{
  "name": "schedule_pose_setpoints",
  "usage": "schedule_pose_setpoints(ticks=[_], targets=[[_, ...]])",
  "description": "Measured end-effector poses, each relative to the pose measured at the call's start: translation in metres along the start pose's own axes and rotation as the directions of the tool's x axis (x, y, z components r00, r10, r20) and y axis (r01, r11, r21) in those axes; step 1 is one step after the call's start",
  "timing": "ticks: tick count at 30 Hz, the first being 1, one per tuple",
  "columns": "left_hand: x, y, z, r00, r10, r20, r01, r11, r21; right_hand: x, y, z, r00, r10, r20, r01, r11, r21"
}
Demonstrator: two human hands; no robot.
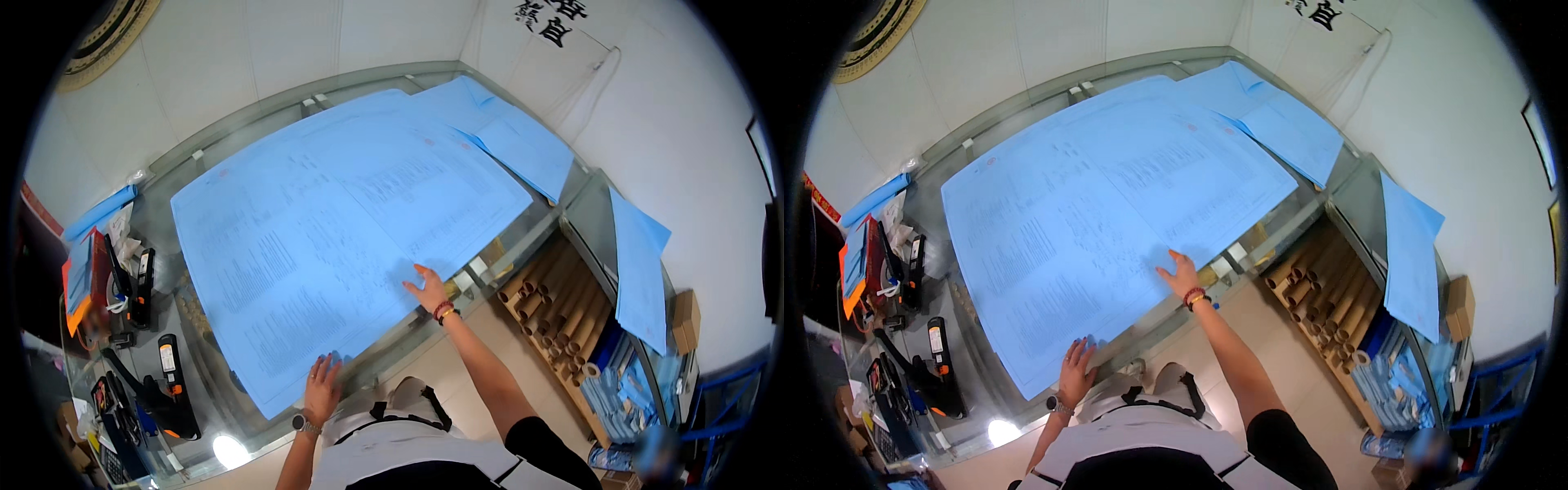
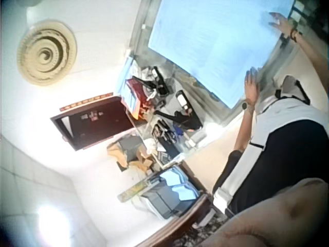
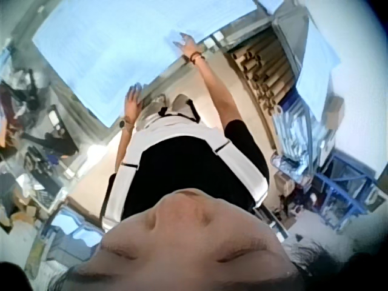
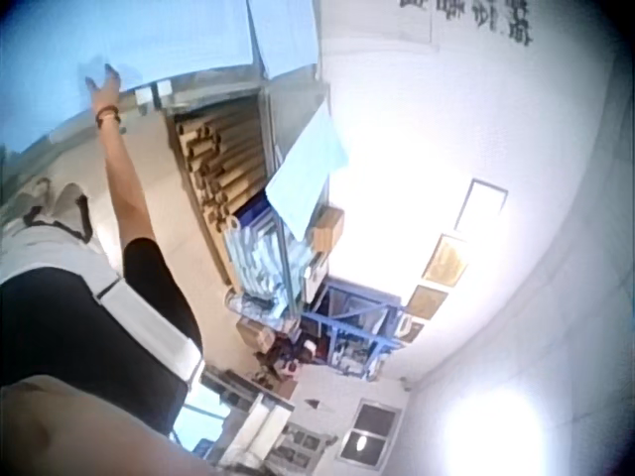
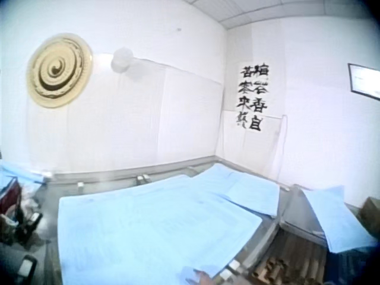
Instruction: The person sorts through and organizes large blue architectural blueprints on a glass table, turning over several sheets and smoothing them with a wooden block.
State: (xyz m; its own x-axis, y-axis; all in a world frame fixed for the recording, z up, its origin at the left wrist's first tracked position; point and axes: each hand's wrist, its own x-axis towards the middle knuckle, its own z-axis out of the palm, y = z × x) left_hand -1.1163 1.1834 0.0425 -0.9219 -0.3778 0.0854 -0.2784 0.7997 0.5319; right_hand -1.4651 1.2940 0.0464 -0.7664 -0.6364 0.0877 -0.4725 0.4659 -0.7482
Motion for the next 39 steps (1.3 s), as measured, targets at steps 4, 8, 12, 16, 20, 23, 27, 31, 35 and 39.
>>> schedule_pose_setpoints(ticks=[4, 8, 12, 16, 20, 23, 27, 31, 35, 39], targets=[[0.027, 0.021, 0.007, 0.992, -0.122, -0.028, 0.124, 0.991, 0.057, 0.081, 0.021, 0.006, 0.996, 0.091, 0.011, -0.091, 0.995, -0.048], [0.036, 0.03, 0.022, 0.956, -0.274, -0.106, 0.283, 0.956, 0.077, 0.117, 0.027, 0.027, 0.987, 0.148, 0.065, -0.148, 0.989, -0.013], [0.046, 0.047, 0.033, 0.894, -0.409, -0.181, 0.432, 0.894, 0.115, 0.122, -0.002, 0.037, 0.943, 0.213, 0.254, -0.234, 0.971, 0.055], [0.076, 0.072, 0.04, 0.815, -0.536, -0.22, 0.564, 0.821, 0.091, 0.145, -0.014, 0.03, 0.816, 0.197, 0.543, -0.375, 0.896, 0.238], [0.115, 0.105, 0.044, 0.808, -0.546, -0.221, 0.569, 0.821, 0.048, 0.171, -0.016, 0.023, 0.712, 0.122, 0.692, -0.514, 0.761, 0.395], [0.14, 0.123, 0.034, 0.832, -0.485, -0.269, 0.532, 0.835, 0.14, 0.188, -0.005, 0.015, 0.662, 0.08, 0.745, -0.586, 0.675, 0.449], [0.153, 0.121, 0.041, 0.898, -0.337, -0.285, 0.406, 0.883, 0.236, 0.208, 0.035, -0.037, 0.624, 0.12, 0.772, -0.632, 0.659, 0.408], [0.179, 0.135, 0.056, 0.983, -0.129, -0.128, 0.158, 0.954, 0.254, 0.224, 0.079, -0.134, 0.474, 0.229, 0.85, -0.311, 0.947, -0.082], [0.183, 0.127, 0.066, 0.995, 0.04, -0.094, -0.01, 0.952, 0.306, 0.219, 0.141, -0.177, 0.358, 0.208, 0.91, -0.534, 0.845, 0.016], [0.177, 0.086, 0.039, 0.989, 0.076, -0.123, -0.033, 0.945, 0.327, 0.217, 0.137, -0.155, 0.652, 0.191, 0.734, -0.728, 0.43, 0.535]])
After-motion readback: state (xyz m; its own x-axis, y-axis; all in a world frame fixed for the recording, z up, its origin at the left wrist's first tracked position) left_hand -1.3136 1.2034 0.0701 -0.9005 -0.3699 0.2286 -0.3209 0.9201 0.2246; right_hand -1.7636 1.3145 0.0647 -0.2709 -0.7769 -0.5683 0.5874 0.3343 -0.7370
